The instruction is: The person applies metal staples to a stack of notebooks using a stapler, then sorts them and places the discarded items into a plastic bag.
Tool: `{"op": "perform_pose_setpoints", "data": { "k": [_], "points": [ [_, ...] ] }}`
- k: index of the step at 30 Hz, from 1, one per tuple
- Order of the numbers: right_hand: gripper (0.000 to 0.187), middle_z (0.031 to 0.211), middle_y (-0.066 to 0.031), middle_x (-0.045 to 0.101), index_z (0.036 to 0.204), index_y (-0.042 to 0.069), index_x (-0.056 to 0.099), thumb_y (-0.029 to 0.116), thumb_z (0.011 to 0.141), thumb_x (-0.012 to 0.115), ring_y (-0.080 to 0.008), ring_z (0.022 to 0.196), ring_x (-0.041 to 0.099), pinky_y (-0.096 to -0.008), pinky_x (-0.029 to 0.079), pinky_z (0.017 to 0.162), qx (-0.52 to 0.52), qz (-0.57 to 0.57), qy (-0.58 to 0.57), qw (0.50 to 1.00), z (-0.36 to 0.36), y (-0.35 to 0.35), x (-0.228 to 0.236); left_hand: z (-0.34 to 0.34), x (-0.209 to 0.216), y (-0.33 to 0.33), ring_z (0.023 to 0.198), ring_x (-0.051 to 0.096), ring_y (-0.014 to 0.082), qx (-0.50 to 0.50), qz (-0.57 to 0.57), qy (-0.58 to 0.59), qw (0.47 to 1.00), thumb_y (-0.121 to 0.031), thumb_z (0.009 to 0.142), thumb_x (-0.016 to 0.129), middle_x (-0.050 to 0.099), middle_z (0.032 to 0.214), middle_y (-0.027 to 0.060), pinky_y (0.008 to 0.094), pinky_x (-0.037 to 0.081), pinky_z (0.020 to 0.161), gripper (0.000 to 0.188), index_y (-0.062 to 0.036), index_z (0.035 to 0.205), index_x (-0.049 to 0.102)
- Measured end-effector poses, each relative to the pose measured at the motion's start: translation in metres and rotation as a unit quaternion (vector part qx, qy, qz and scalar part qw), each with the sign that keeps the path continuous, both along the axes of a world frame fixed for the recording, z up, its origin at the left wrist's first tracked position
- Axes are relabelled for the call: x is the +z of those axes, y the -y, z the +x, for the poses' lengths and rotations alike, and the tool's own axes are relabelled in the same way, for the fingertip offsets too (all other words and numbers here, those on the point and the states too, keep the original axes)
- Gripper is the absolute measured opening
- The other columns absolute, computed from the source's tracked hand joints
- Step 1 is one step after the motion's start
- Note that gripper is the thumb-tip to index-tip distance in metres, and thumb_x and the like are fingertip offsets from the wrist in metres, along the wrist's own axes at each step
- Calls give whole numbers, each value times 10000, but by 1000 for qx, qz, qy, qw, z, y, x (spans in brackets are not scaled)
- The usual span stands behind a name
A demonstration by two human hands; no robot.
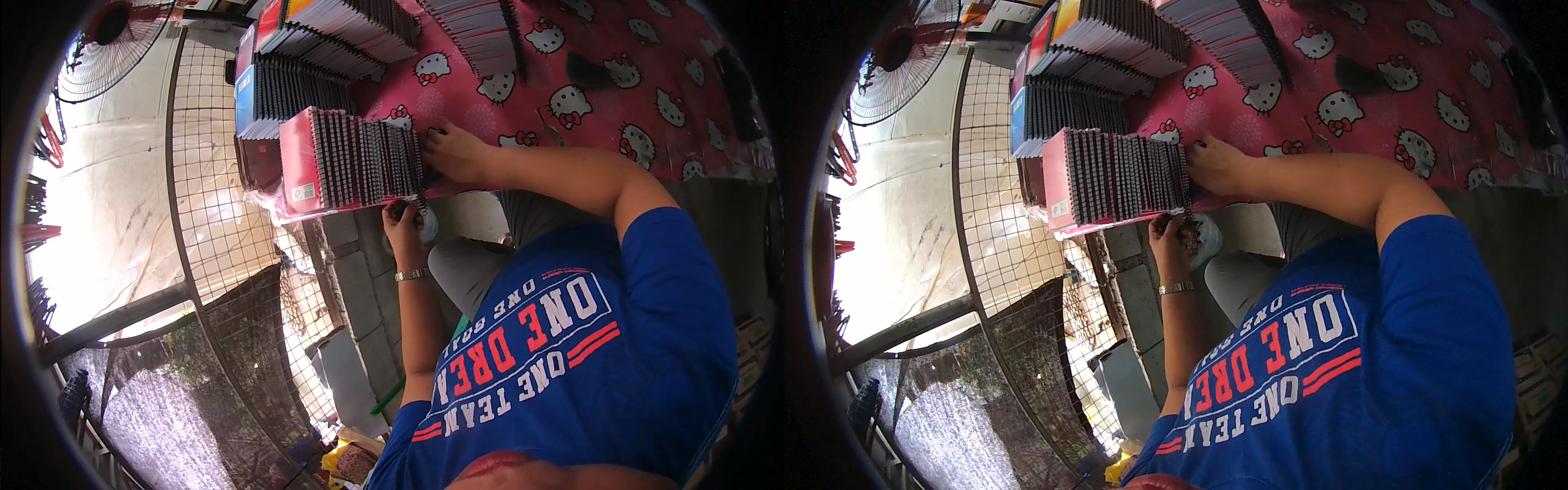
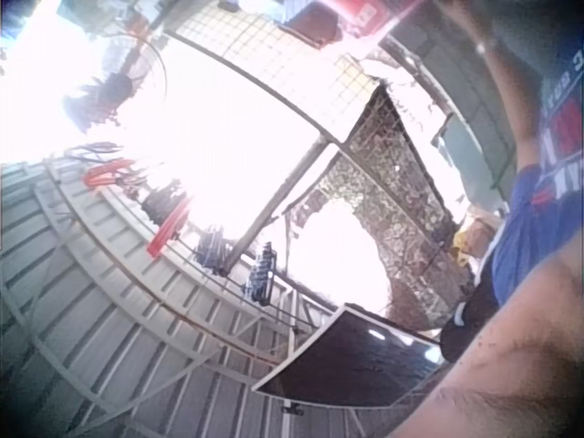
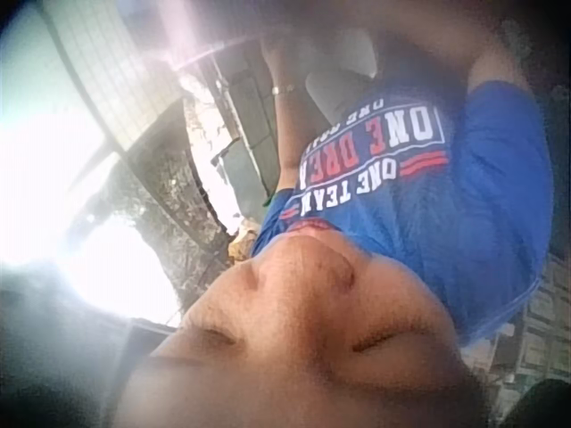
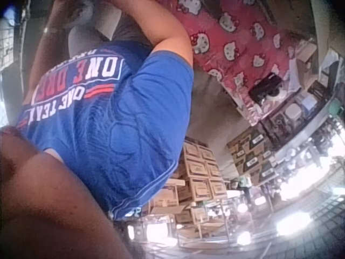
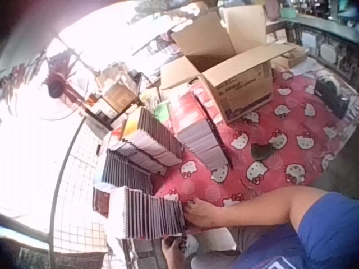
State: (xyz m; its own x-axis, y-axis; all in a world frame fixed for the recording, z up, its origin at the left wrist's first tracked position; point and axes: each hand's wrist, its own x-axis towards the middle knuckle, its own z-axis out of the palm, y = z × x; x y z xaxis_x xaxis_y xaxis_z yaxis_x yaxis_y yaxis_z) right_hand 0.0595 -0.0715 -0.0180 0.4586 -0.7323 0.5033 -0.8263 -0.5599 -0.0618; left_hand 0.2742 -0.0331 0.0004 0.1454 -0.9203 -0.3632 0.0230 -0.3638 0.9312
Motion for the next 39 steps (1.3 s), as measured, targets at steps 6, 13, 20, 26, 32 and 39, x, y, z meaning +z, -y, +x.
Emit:
{"op": "perform_pose_setpoints", "data": {
  "k": [6,13,20,26,32,39],
  "points": [
    [198,967,-84,665,850,108,703,222,818,545,-241,953,612,-437,437,852,12,107,-54,993,7,4,5,-8,-10,0,488,483,94,-39,-18,75,996,-9,802,718,566,742,19,240,378,415,329,-71,1001,464],
    [199,891,-77,686,847,119,723,205,796,552,-243,877,643,-409,462,800,2,-26,-27,999,12,1,9,-2,-27,2,502,478,73,-31,-40,62,997,6,801,716,562,750,16,229,371,416,335,-73,1009,466],
    [154,688,-117,672,716,75,692,152,745,561,-275,703,641,-408,476,795,33,186,32,981,13,-4,13,-6,-31,-6,799,598,152,-26,-162,208,964,-38,776,735,623,893,59,293,501,738,372,-24,1067,504],
    [163,721,-114,683,696,86,691,172,754,565,-276,741,668,-406,494,713,38,-26,56,997,16,7,-1,-8,-32,-9,829,621,194,-11,-162,241,957,-77,776,745,642,970,96,324,509,777,388,-16,1085,519],
    [160,786,-88,685,697,97,697,182,752,573,-263,788,660,-388,476,738,26,165,15,986,15,7,1,13,-44,-4,639,561,126,32,-134,12,990,17,795,669,571,826,57,269,488,541,301,-57,1042,513],
    [165,796,-98,663,780,106,679,197,798,543,-271,838,633,-432,477,821,7,-73,11,997,9,8,-13,14,-47,5,471,477,103,15,-13,-38,999,-47,815,718,543,762,23,233,388,393,343,-101,1021,449]
  ]
}}
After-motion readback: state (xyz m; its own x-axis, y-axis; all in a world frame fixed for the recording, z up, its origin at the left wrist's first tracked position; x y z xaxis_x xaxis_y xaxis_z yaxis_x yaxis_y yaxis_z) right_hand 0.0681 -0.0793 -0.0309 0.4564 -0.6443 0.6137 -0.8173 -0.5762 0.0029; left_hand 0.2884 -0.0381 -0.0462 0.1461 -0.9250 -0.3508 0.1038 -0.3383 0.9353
